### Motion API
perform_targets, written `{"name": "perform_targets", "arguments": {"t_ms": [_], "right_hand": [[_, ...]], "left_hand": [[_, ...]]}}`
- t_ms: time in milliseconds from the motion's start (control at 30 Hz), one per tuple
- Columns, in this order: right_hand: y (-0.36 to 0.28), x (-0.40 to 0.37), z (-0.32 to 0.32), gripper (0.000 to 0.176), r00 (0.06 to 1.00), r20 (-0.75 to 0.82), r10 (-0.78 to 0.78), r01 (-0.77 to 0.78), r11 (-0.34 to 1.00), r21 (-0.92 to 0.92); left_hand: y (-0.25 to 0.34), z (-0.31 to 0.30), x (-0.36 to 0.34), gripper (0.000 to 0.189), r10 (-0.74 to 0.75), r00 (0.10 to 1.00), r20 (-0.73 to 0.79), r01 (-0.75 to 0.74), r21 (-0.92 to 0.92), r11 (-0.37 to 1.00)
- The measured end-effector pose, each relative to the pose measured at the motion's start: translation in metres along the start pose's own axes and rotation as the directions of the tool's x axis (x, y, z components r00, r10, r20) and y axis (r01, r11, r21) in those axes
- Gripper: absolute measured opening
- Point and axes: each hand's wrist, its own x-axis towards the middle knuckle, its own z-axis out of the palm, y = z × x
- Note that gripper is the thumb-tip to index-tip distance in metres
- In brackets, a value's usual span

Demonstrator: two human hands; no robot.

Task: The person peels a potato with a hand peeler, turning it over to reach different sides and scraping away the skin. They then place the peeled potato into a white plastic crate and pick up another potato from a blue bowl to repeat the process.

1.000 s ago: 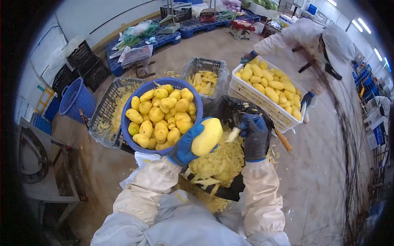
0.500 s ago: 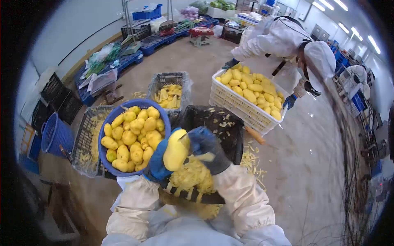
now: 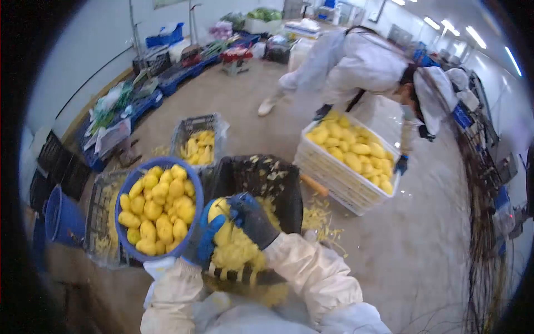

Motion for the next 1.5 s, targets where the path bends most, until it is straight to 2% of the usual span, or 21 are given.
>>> {"name": "perform_targets", "arguments": {"t_ms": [67,133,200,333,400,467,533,600,667,733,767,800,867,933,1000,1067,1133,1233,1333,1367,1500], "right_hand": [[-0.008,-0.004,-0.006,0.012,0.999,0.024,0.039,-0.041,0.996,0.081],[-0.025,-0.002,-0.020,0.012,0.989,0.077,-0.128,0.134,0.987,-0.085],[-0.071,0.007,-0.023,0.013,1.000,-0.012,0.021,-0.021,0.999,0.031],[-0.073,-0.025,0.004,0.014,0.988,-0.134,-0.076,0.053,0.984,-0.169],[-0.058,-0.032,0.009,0.010,0.998,0.070,-0.009,0.036,0.920,-0.391],[-0.061,-0.023,0.000,0.012,0.999,0.044,-0.001,0.019,0.914,-0.405],[-0.070,-0.015,-0.012,0.013,0.949,-0.184,-0.254,0.163,0.901,-0.402],[-0.066,-0.020,-0.008,0.014,0.946,-0.159,-0.282,0.199,0.894,-0.402],[-0.054,-0.038,0.023,0.012,0.995,0.027,-0.099,0.098,0.855,-0.510],[-0.053,-0.031,0.012,0.011,0.999,-0.009,-0.036,0.026,0.865,-0.502],[-0.052,-0.014,-0.013,0.011,0.978,-0.108,-0.181,0.105,0.862,-0.495],[-0.054,-0.005,-0.029,0.011,0.925,-0.200,-0.323,0.189,0.847,-0.497],[-0.072,-0.026,-0.006,0.015,0.924,-0.179,-0.338,0.217,0.848,-0.483],[-0.062,-0.047,0.030,0.014,0.997,0.007,-0.083,0.079,0.912,-0.402],[-0.045,-0.035,0.000,0.013,0.995,0.031,-0.095,0.099,0.907,-0.408],[-0.065,-0.019,-0.024,0.012,0.927,-0.251,-0.278,0.180,0.918,-0.352],[-0.074,-0.032,-0.010,0.013,0.928,-0.151,-0.342,0.282,0.905,-0.318],[-0.067,-0.059,0.033,0.013,0.996,-0.052,-0.077,0.054,0.934,-0.354],[-0.056,-0.065,0.042,0.014,0.994,0.089,-0.057,0.091,0.892,-0.444],[-0.056,-0.066,0.045,0.014,0.994,0.093,-0.053,0.092,0.863,-0.497],[-0.056,-0.067,0.045,0.014,0.998,0.032,-0.046,0.055,0.887,-0.458]], "left_hand": [[0.002,0.012,-0.001,0.060,0.015,0.999,-0.037,-0.010,0.144,0.989],[0.006,0.016,0.002,0.072,0.040,0.987,-0.153,0.020,0.372,0.928],[0.007,0.012,0.014,0.083,0.034,0.988,-0.149,0.051,0.529,0.847],[0.010,0.003,-0.008,0.087,0.051,0.994,-0.098,0.017,0.591,0.807],[0.015,0.010,-0.015,0.089,0.084,0.996,-0.017,-0.054,0.633,0.772],[0.024,0.020,-0.022,0.090,0.104,0.993,0.054,-0.113,0.669,0.734],[0.030,0.023,-0.027,0.091,0.060,0.996,0.059,-0.084,0.703,0.706],[0.026,0.015,-0.027,0.091,0.107,0.991,0.078,-0.128,0.764,0.632],[0.016,0.007,-0.025,0.092,0.174,0.981,0.083,-0.169,0.804,0.571],[0.011,0.002,-0.027,0.093,0.245,0.951,0.189,-0.281,0.859,0.428],[0.026,0.014,-0.033,0.093,0.138,0.980,0.143,-0.195,0.813,0.548],[0.024,0.012,-0.035,0.093,0.140,0.979,0.146,-0.200,0.812,0.548],[0.022,0.007,-0.032,0.093,0.156,0.980,0.120,-0.191,0.783,0.592],[0.017,-0.001,-0.031,0.094,0.164,0.978,0.127,-0.202,0.764,0.612],[0.019,0.001,-0.038,0.094,0.140,0.982,0.129,-0.188,0.753,0.630],[0.030,0.011,-0.043,0.095,0.024,0.998,0.057,-0.054,0.604,0.795],[0.028,0.007,-0.042,0.097,0.002,0.999,0.032,-0.017,0.492,0.871],[0.015,-0.008,-0.037,0.100,0.031,0.998,0.054,-0.051,0.423,0.905],[0.016,-0.004,-0.041,0.103,-0.002,0.994,0.111,-0.036,0.339,0.940],[0.020,0.002,-0.043,0.104,-0.033,0.990,0.137,-0.004,0.260,0.966],[0.025,0.012,-0.047,0.103,0.027,0.986,0.166,-0.082,0.334,0.939]]}}
